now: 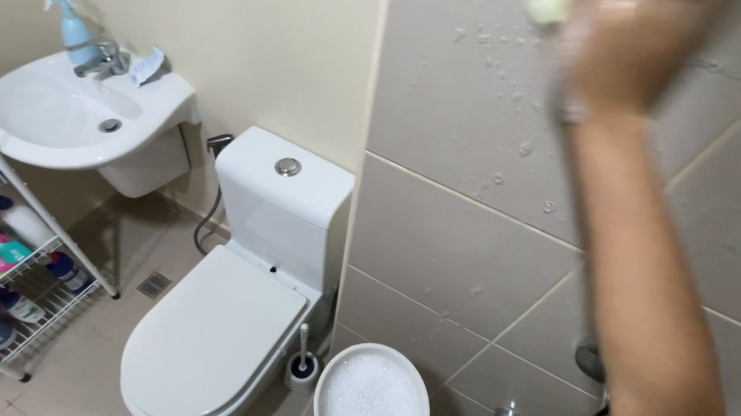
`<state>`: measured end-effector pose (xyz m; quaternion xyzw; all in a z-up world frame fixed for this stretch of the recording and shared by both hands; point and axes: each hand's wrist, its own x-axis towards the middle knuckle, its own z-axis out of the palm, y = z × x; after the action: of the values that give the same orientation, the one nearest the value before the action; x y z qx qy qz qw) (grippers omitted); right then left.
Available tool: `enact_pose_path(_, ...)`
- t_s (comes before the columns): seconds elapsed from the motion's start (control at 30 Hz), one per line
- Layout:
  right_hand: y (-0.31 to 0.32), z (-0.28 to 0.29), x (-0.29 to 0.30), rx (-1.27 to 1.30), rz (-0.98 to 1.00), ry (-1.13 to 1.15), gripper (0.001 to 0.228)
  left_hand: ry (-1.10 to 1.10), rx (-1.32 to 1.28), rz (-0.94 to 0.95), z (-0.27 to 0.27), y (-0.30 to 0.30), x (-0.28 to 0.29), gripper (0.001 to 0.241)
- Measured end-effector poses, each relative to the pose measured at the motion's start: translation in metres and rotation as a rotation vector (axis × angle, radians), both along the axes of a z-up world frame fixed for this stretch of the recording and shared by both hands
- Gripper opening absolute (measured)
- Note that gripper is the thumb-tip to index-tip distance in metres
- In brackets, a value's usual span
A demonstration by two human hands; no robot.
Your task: Cleaning a bathroom wall with a sponge and soapy water.
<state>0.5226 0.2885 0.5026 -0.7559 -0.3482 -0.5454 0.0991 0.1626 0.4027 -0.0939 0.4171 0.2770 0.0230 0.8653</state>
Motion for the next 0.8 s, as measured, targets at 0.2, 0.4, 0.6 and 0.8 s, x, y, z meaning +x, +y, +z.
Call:
enact_pose_path(0.2,0.127,-0.134,-0.079,-0.531,-0.151,-0.492,0.064,0.240,0.023,0.029,0.031,0.022,-0.010,0.106)
enact_pose_path(0.4,0.031,-0.284,-0.070,-1.065,0.063,-0.221,0.063,0.339,-0.136,-0.020,0.177,0.033,-0.058,0.093)
enact_pose_path(0.6,-0.042,-0.125,-0.062,-0.726,0.065,-0.259,0.039,0.301,-0.050,-0.056,0.178,0.040,-0.065,0.079)
enact_pose_path(0.8,-0.018,-0.058,-0.012,-0.248,0.090,-0.543,0.020,0.265,-0.094,-0.026,0.149,0.032,-0.064,0.073)
